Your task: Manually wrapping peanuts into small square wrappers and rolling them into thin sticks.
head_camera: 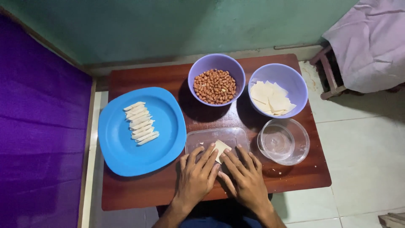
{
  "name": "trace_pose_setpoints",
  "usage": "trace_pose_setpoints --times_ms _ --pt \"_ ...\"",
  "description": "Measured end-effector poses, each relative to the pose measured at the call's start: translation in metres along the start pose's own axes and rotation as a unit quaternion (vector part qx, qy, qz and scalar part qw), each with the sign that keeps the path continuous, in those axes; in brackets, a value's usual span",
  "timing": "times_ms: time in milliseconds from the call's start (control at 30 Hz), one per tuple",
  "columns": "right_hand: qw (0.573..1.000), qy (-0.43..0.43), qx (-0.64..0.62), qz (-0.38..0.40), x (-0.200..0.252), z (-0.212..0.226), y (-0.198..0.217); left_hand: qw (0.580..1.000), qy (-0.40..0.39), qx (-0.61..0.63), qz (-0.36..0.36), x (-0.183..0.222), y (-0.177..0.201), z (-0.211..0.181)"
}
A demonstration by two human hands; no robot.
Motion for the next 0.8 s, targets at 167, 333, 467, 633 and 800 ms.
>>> trace_pose_setpoints --times_ms 167,333,467,633,800 --pt "1.000 -0.009 0.007 0.006 -0.004 0.000 0.003 1.000 -0.024 0.019 -0.002 -0.006 0.004 -0.001" --pt "0.999 -0.019 0.018 0.030 -0.004 -0.001 0.002 0.998 -0.027 0.049 -0.002 -0.009 0.008 -0.001" --pt "0.999 -0.022 0.014 0.026 -0.008 -0.001 0.002 0.998 -0.022 0.062 -0.011 -0.014 0.015 -0.001" --pt "1.000 0.007 0.025 0.011 -0.011 -0.005 0.001 0.998 -0.027 0.058 0.000 -0.017 0.015 -0.001" --pt "0.997 0.062 0.036 0.030 -0.019 -0.012 0.004 0.998 -0.017 0.056 0.023 -0.013 0.009 0.001"
Point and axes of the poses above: each hand's wrist, its own x-axis away from the middle knuckle, its own y-axis out of the back of the hand, z = x × y, the point moved 1 cm from there along -x, towards the middle knuckle, and after that the axes turned 4 degrees about y, right-handed, at the moved point
